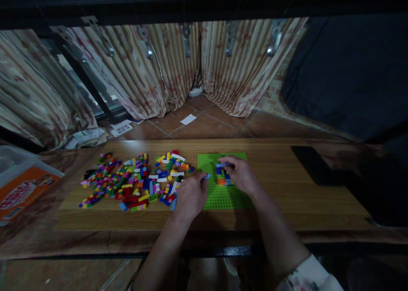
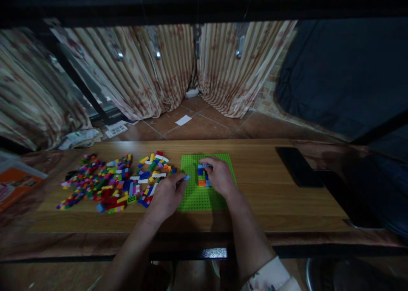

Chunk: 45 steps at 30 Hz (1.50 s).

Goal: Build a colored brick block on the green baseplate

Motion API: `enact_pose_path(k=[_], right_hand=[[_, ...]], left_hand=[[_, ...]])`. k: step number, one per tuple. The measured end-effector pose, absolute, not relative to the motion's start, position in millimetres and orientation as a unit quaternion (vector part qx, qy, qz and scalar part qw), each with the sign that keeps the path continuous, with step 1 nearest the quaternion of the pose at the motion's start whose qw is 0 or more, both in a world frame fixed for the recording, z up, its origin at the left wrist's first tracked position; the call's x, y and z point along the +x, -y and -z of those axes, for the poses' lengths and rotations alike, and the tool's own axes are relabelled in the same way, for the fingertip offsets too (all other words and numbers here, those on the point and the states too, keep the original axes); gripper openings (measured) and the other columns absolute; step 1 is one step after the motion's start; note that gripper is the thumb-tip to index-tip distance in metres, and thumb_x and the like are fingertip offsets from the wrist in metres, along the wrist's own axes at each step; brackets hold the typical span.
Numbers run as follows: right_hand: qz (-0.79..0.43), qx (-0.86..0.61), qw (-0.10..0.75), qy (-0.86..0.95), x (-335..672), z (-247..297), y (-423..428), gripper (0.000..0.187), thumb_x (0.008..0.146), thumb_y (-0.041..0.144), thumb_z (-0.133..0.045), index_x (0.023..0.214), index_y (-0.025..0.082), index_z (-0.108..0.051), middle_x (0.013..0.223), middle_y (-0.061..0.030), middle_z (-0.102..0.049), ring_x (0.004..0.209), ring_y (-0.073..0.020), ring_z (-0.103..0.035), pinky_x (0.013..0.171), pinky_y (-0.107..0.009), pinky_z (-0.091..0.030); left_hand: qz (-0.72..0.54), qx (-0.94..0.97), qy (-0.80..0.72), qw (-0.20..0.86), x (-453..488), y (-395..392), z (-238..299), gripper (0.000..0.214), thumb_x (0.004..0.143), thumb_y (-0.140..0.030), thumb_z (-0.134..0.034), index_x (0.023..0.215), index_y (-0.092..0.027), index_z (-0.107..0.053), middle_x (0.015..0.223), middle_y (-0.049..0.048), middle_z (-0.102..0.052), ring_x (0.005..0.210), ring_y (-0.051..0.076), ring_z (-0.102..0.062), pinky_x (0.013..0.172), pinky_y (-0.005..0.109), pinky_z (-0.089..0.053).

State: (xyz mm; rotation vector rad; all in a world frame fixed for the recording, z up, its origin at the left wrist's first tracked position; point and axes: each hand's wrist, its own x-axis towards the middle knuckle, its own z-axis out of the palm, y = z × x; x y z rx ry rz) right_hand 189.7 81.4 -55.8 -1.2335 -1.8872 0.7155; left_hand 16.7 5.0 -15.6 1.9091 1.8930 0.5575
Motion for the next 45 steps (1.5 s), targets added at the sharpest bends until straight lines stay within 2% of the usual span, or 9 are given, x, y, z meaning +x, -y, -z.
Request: enact_pose_path(k=[4, 12, 18, 25, 38, 41, 45], right_hand=[[-0.292, -0.474, 0.382, 0.738, 191.0, 56.6, -82.3, 0.028, 0.078, 0.009, -0.052, 0.090, 0.024, -0.072, 0.093, -0.0026, -0.069, 0.086, -0.0169, -0.064, 0.082, -0.033, -0.050], [-0.327, -0.467, 0.406, 0.714, 191.4, 64.0, -86.8, 0.018, 0.082, 0.024, -0.056, 0.084, 0.023, -0.073, 0.088, -0.0029, -0.070, 0.080, -0.0152, -0.064, 0.075, -0.030, -0.051], [-0.372, -0.505, 0.416, 0.658, 187.8, 64.6, -87.6, 0.012, 0.075, 0.024, -0.062, 0.078, 0.021, -0.073, 0.084, -0.0029, -0.071, 0.076, -0.0158, -0.065, 0.073, -0.031, -0.051], [-0.395, -0.535, 0.382, 0.641, 187.5, 62.0, -87.7, 0.015, 0.074, 0.025, -0.062, 0.080, 0.021, -0.074, 0.079, -0.0031, -0.074, 0.069, -0.0167, -0.065, 0.067, -0.031, -0.050], [-0.396, -0.528, 0.390, 0.643, 186.9, 60.5, -85.8, 0.015, 0.075, 0.027, -0.063, 0.080, 0.021, -0.075, 0.080, -0.0032, -0.075, 0.070, -0.0168, -0.067, 0.069, -0.030, -0.050], [-0.407, -0.515, 0.404, 0.637, 186.7, 62.9, -85.3, 0.015, 0.075, 0.029, -0.063, 0.079, 0.021, -0.075, 0.079, -0.0025, -0.075, 0.072, -0.0166, -0.067, 0.069, -0.030, -0.051], [-0.428, -0.517, 0.422, 0.610, 190.4, 63.7, -85.2, 0.018, 0.072, 0.034, -0.067, 0.083, 0.022, -0.075, 0.080, -0.0022, -0.075, 0.072, -0.0172, -0.067, 0.068, -0.031, -0.051]], left_hand=[[-0.207, 0.688, -0.669, 0.192, 15.5, -4.6, 16.9, 0.019, 0.088, -0.019, -0.049, 0.094, -0.020, -0.066, 0.086, 0.0039, -0.070, 0.072, 0.016, -0.062, 0.065, 0.025, -0.040], [-0.202, 0.686, -0.673, 0.189, 14.1, -3.9, 17.1, 0.019, 0.089, -0.020, -0.049, 0.095, -0.020, -0.066, 0.085, 0.0035, -0.069, 0.072, 0.015, -0.061, 0.063, 0.024, -0.039], [-0.199, 0.684, -0.675, 0.191, 14.7, -3.3, 14.5, 0.019, 0.089, -0.021, -0.049, 0.095, -0.021, -0.067, 0.084, 0.0036, -0.069, 0.073, 0.016, -0.063, 0.064, 0.024, -0.040], [-0.193, 0.681, -0.679, 0.196, 14.0, -2.7, 13.8, 0.019, 0.088, -0.021, -0.049, 0.093, -0.022, -0.067, 0.085, 0.0035, -0.070, 0.075, 0.017, -0.064, 0.065, 0.025, -0.041], [-0.205, 0.689, -0.667, 0.195, 14.4, -1.1, 17.6, 0.019, 0.089, -0.021, -0.049, 0.092, -0.021, -0.067, 0.084, 0.0033, -0.070, 0.075, 0.016, -0.064, 0.066, 0.025, -0.042], [-0.219, 0.685, -0.664, 0.204, 15.4, -1.5, 18.7, 0.022, 0.090, -0.024, -0.048, 0.098, -0.021, -0.069, 0.086, 0.0040, -0.072, 0.076, 0.016, -0.065, 0.069, 0.026, -0.044], [-0.267, 0.670, -0.657, 0.220, 16.1, -4.7, 23.5, 0.026, 0.091, -0.027, -0.049, 0.108, -0.022, -0.069, 0.099, 0.0051, -0.073, 0.087, 0.017, -0.067, 0.080, 0.028, -0.048]])
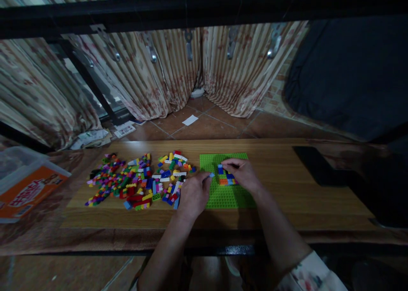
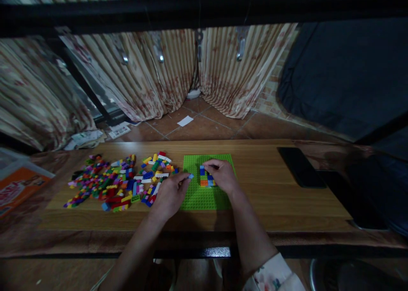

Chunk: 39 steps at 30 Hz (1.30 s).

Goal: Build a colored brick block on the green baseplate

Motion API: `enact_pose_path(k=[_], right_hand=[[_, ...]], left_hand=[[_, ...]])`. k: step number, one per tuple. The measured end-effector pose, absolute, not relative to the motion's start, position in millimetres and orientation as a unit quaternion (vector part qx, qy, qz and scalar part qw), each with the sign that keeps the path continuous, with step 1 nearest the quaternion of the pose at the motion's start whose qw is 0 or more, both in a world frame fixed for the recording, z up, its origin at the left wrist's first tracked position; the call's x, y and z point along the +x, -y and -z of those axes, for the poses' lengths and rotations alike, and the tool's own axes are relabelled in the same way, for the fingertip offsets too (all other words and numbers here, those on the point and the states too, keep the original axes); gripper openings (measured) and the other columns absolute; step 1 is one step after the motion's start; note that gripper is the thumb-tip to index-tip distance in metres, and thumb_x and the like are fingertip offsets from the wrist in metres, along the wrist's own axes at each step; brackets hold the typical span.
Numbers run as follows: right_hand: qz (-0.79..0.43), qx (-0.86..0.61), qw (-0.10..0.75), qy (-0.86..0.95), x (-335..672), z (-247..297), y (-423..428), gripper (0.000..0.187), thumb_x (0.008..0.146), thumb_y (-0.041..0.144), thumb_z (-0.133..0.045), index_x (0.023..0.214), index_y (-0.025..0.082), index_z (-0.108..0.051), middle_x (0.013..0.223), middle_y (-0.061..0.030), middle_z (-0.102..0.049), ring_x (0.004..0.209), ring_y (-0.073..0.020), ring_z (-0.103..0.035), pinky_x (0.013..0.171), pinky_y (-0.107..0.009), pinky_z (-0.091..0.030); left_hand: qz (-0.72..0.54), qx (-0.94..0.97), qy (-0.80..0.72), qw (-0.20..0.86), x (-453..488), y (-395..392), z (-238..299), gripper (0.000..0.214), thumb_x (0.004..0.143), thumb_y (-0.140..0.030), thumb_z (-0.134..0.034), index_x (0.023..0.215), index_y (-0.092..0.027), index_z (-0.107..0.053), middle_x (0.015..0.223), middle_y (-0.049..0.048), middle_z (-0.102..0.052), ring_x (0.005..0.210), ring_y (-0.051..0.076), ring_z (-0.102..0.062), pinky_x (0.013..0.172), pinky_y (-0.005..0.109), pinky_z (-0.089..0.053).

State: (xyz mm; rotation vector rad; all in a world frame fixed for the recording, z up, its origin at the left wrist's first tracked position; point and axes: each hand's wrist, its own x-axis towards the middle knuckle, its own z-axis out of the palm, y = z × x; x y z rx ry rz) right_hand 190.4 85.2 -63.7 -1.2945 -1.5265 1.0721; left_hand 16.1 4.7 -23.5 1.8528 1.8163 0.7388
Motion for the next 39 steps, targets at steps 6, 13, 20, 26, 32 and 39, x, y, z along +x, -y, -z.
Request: enact_pose_path(k=[6, 13, 20, 26, 32, 39], right_hand=[[-0.353, -0.476, 0.540, 0.597, 206.8, 42.5, -75.9, 0.019, 0.078, 0.029, -0.065, 0.094, 0.024, -0.074, 0.098, -0.0037, -0.073, 0.088, -0.0182, -0.066, 0.082, -0.034, -0.050], [-0.324, -0.459, 0.404, 0.722, 206.9, 30.2, -54.2, 0.020, 0.084, 0.028, -0.060, 0.099, 0.024, -0.072, 0.092, -0.0037, -0.067, 0.087, -0.0180, -0.062, 0.081, -0.033, -0.049], [-0.282, -0.467, 0.375, 0.750, 209.6, 38.9, -61.6, 0.017, 0.086, 0.027, -0.056, 0.088, 0.023, -0.073, 0.081, -0.0025, -0.065, 0.076, -0.0168, -0.061, 0.072, -0.031, -0.048], [-0.258, -0.504, 0.403, 0.719, 211.7, 51.2, -71.2, 0.017, 0.085, 0.027, -0.056, 0.084, 0.023, -0.073, 0.084, -0.0031, -0.068, 0.080, -0.0180, -0.063, 0.077, -0.033, -0.048], [-0.268, -0.495, 0.404, 0.721, 209.2, 56.0, -74.2, 0.015, 0.082, 0.026, -0.058, 0.083, 0.023, -0.073, 0.083, -0.0027, -0.064, 0.078, -0.0165, -0.061, 0.075, -0.032, -0.048], [-0.290, -0.513, 0.407, 0.698, 210.4, 56.4, -73.7, 0.013, 0.079, 0.027, -0.060, 0.076, 0.021, -0.071, 0.078, -0.0013, -0.062, 0.070, -0.0145, -0.058, 0.069, -0.029, -0.047]], left_hand=[[-0.295, 0.671, -0.640, 0.232, 23.5, -13.3, 26.8, 0.028, 0.090, -0.018, -0.049, 0.113, -0.019, -0.066, 0.108, 0.0073, -0.071, 0.099, 0.018, -0.066, 0.091, 0.029, -0.048], [-0.245, 0.701, -0.642, 0.191, 44.4, -21.6, 21.3, 0.037, 0.090, -0.015, -0.046, 0.126, -0.018, -0.053, 0.102, 0.0082, -0.072, 0.091, 0.020, -0.068, 0.084, 0.030, -0.051], [-0.280, 0.686, -0.635, 0.216, 50.5, -27.8, 22.0, 0.037, 0.089, -0.014, -0.047, 0.126, -0.019, -0.052, 0.109, 0.0071, -0.070, 0.093, 0.017, -0.068, 0.087, 0.028, -0.050], [-0.301, 0.615, -0.693, 0.227, 43.6, -34.4, 23.1, 0.035, 0.085, -0.012, -0.050, 0.119, -0.016, -0.060, 0.110, 0.0093, -0.070, 0.101, 0.020, -0.065, 0.093, 0.031, -0.048], [-0.332, 0.593, -0.672, 0.292, 48.6, -43.1, 28.9, 0.029, 0.090, -0.021, -0.049, 0.111, -0.017, -0.067, 0.101, 0.0062, -0.073, 0.094, 0.017, -0.067, 0.087, 0.027, -0.050], [-0.367, 0.573, -0.658, 0.323, 48.4, -47.9, 36.8, 0.025, 0.088, -0.023, -0.053, 0.102, -0.016, -0.072, 0.088, 0.0054, -0.074, 0.082, 0.016, -0.068, 0.078, 0.025, -0.051]])
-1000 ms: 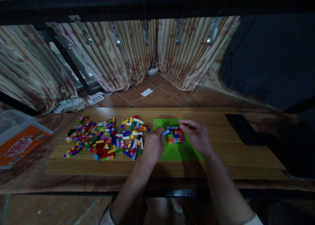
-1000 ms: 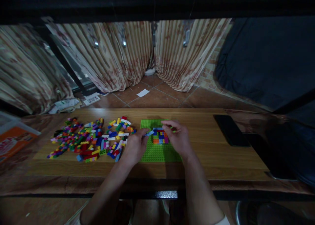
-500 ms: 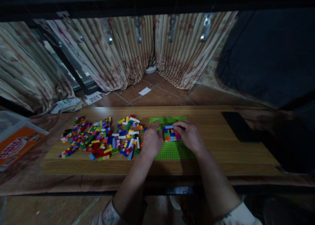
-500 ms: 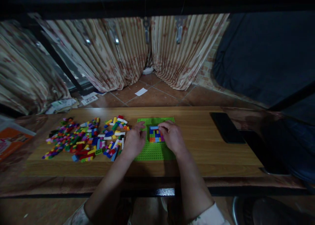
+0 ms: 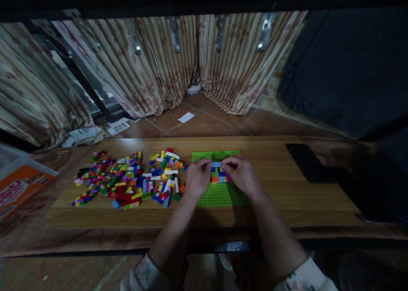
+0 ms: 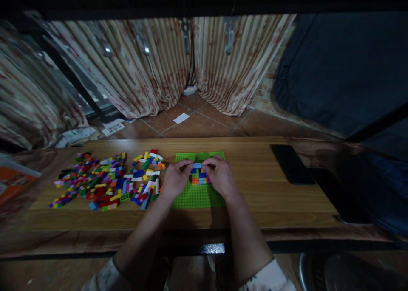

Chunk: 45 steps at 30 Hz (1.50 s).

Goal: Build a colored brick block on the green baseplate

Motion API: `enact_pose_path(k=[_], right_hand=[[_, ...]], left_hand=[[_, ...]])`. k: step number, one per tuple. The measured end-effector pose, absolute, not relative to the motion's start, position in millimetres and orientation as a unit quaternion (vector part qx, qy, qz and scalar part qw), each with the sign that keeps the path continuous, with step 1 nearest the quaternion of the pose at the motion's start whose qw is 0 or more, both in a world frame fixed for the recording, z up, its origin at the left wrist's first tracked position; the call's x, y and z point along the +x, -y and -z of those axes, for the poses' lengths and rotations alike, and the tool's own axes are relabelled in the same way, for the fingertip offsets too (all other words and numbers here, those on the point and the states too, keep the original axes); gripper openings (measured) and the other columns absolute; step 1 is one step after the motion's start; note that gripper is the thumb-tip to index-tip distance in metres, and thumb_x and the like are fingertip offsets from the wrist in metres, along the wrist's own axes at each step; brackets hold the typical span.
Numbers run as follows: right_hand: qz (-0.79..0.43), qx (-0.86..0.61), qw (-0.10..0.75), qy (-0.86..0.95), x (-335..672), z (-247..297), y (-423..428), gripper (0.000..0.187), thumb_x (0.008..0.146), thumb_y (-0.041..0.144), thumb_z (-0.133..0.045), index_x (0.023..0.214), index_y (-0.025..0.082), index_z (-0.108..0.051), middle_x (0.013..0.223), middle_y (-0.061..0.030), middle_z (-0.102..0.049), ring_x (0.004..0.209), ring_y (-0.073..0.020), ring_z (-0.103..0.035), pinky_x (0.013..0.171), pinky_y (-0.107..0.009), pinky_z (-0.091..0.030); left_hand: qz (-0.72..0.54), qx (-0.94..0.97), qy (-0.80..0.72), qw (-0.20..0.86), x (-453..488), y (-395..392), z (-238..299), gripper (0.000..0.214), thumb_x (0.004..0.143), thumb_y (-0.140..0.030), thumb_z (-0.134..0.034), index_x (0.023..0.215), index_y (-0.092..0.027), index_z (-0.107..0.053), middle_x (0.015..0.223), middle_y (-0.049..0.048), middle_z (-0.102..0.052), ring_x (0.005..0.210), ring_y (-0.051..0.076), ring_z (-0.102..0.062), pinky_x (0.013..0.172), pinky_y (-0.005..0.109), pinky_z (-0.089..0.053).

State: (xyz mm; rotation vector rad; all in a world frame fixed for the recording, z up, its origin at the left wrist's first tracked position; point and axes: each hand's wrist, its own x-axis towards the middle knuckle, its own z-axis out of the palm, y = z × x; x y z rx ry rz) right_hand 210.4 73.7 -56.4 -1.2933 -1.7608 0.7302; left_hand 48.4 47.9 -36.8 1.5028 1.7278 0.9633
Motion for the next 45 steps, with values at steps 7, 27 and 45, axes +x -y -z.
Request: enact_pose_path(k=[7, 27, 45], right_hand=[[-0.381, -0.522, 0.458, 0.611, 206.4, 67.6, -79.3, 0.021, 0.070, 0.030, -0.069, 0.087, 0.019, -0.073, 0.080, -0.0030, -0.067, 0.068, -0.0150, -0.061, 0.066, -0.029, -0.050], [-0.352, -0.580, 0.604, 0.418, 223.6, 36.9, -76.6, 0.023, 0.063, 0.036, -0.072, 0.076, 0.016, -0.072, 0.061, 0.0008, -0.064, 0.052, -0.0097, -0.050, 0.053, -0.025, -0.042], [-0.335, -0.441, 0.365, 0.749, 141.2, 29.3, -27.2, 0.014, 0.082, 0.026, -0.060, 0.091, 0.021, -0.071, 0.084, -0.0025, -0.069, 0.075, -0.0157, -0.062, 0.070, -0.030, -0.047]], left_hand=[[-0.415, 0.527, -0.652, 0.353, 47.5, -56.1, 47.9, 0.019, 0.080, -0.021, -0.059, 0.091, -0.018, -0.075, 0.075, 0.0026, -0.073, 0.070, 0.015, -0.066, 0.067, 0.024, -0.049], [-0.521, 0.461, -0.600, 0.395, 34.3, -41.8, 49.6, 0.030, 0.077, -0.025, -0.062, 0.105, -0.017, -0.070, 0.072, 0.0017, -0.069, 0.062, 0.014, -0.062, 0.061, 0.025, -0.048], [-0.733, 0.210, -0.526, 0.376, -53.0, -15.8, -5.3, 0.029, 0.061, -0.026, -0.075, 0.086, -0.013, -0.069, 0.065, -0.0021, -0.061, 0.052, 0.004, -0.049, 0.051, 0.016, -0.038]])
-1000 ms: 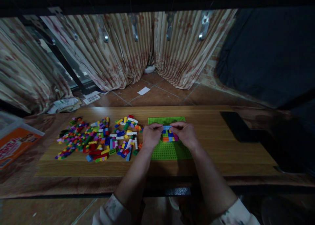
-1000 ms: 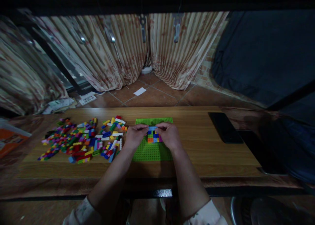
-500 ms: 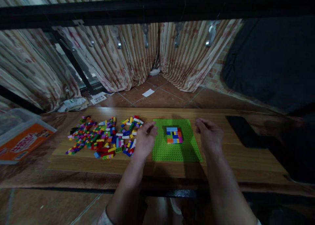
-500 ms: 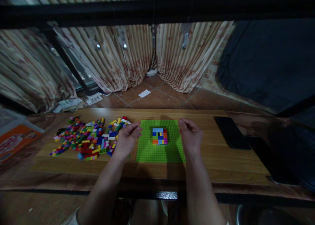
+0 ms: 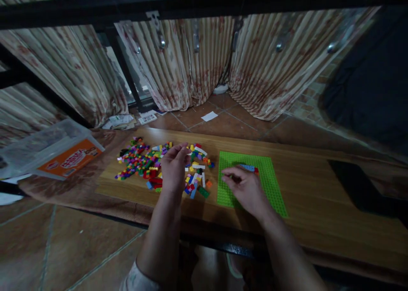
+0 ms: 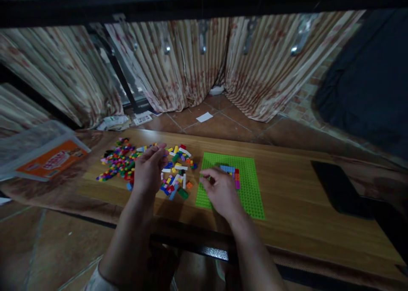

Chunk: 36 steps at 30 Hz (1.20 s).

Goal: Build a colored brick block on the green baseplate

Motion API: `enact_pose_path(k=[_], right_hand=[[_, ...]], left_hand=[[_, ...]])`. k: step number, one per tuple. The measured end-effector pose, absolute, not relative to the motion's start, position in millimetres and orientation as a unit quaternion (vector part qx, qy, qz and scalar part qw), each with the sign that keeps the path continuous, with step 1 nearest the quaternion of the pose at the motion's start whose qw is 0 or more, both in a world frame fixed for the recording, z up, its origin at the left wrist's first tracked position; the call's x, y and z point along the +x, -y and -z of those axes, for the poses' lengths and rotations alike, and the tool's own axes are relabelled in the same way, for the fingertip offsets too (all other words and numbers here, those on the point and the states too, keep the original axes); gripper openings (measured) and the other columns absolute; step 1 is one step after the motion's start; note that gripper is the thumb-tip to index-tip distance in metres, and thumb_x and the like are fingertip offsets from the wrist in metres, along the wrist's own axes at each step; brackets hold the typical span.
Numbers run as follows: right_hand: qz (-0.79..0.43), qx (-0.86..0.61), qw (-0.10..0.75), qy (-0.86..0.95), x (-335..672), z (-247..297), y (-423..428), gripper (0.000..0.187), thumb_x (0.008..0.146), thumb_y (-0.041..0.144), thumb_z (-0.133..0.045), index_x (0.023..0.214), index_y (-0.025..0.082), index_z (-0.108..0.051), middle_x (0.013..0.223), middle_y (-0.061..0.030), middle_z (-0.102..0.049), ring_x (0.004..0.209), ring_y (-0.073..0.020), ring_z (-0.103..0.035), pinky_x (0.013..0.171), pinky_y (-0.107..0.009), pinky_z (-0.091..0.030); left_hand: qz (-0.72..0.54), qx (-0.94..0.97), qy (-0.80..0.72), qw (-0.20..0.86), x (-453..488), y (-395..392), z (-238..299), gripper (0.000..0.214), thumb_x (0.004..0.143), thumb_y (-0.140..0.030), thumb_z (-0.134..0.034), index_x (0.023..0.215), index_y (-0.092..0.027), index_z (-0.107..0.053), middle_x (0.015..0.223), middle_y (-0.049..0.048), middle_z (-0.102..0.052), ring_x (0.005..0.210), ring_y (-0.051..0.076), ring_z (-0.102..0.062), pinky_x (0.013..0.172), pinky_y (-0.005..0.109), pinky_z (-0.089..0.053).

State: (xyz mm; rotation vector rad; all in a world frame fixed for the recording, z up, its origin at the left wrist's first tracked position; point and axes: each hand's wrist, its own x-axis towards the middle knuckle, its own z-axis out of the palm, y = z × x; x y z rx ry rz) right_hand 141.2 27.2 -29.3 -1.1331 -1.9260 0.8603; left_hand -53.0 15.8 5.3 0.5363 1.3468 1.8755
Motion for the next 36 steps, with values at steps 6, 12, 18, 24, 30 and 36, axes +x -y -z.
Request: enact_pose_path(k=[6, 12, 18, 24, 30, 36], right_hand=[[-0.293, -0.413, 0.223, 0.833, 118.8, 35.6, -11.9, 0.018, 0.084, 0.019, -0.059, 0.099, 0.023, -0.067, 0.096, -0.0030, -0.065, 0.086, -0.0176, -0.062, 0.076, -0.031, -0.046], [-0.252, -0.402, 0.192, 0.859, 109.6, 39.7, -11.2, 0.021, 0.085, 0.016, -0.058, 0.102, 0.025, -0.066, 0.096, -0.0028, -0.062, 0.091, -0.0176, -0.060, 0.079, -0.030, -0.045], [-0.232, -0.420, 0.171, 0.861, 107.6, 38.8, -9.9, 0.011, 0.087, 0.017, -0.056, 0.090, 0.023, -0.065, 0.090, -0.0027, -0.060, 0.085, -0.0171, -0.058, 0.075, -0.029, -0.043], [-0.253, -0.427, 0.222, 0.839, 117.7, 38.0, -14.4, 0.008, 0.089, 0.022, -0.055, 0.091, 0.022, -0.063, 0.091, -0.0030, -0.063, 0.086, -0.0177, -0.059, 0.075, -0.030, -0.043], [-0.268, -0.456, 0.271, 0.804, 129.7, 34.5, -17.9, 0.012, 0.090, 0.026, -0.053, 0.094, 0.021, -0.063, 0.092, -0.0039, -0.066, 0.082, -0.0182, -0.061, 0.075, -0.031, -0.045], [-0.275, -0.471, 0.361, 0.756, 146.1, 28.7, -26.8, 0.016, 0.087, 0.027, -0.054, 0.097, 0.022, -0.066, 0.093, -0.0043, -0.067, 0.080, -0.0164, -0.062, 0.074, -0.030, -0.048]], left_hand=[[-0.722, 0.210, -0.539, 0.379, -56.1, -11.3, -9.6, 0.027, 0.062, -0.028, -0.074, 0.084, -0.014, -0.069, 0.065, -0.0016, -0.062, 0.053, 0.005, -0.050, 0.052, 0.017, -0.039], [-0.721, 0.219, -0.535, 0.381, -58.9, -9.4, -8.8, 0.025, 0.063, -0.027, -0.074, 0.084, -0.014, -0.069, 0.066, -0.0012, -0.062, 0.054, 0.005, -0.051, 0.053, 0.017, -0.039], [-0.719, 0.219, -0.528, 0.395, -55.6, -8.7, -9.8, 0.024, 0.063, -0.024, -0.073, 0.084, -0.013, -0.069, 0.068, -0.0004, -0.063, 0.055, 0.005, -0.051, 0.053, 0.017, -0.039], [-0.711, 0.222, -0.532, 0.403, -50.8, -11.2, -6.9, 0.026, 0.062, -0.024, -0.074, 0.085, -0.013, -0.070, 0.068, -0.0006, -0.064, 0.056, 0.006, -0.052, 0.055, 0.017, -0.039], [-0.697, 0.233, -0.543, 0.407, -46.5, -12.8, -5.3, 0.027, 0.060, -0.026, -0.075, 0.084, -0.013, -0.071, 0.068, -0.0008, -0.064, 0.054, 0.006, -0.051, 0.053, 0.018, -0.039], [-0.694, 0.239, -0.540, 0.412, -43.9, -14.3, -5.1, 0.026, 0.060, -0.027, -0.075, 0.082, -0.013, -0.071, 0.066, -0.0008, -0.064, 0.053, 0.006, -0.050, 0.053, 0.018, -0.038]])
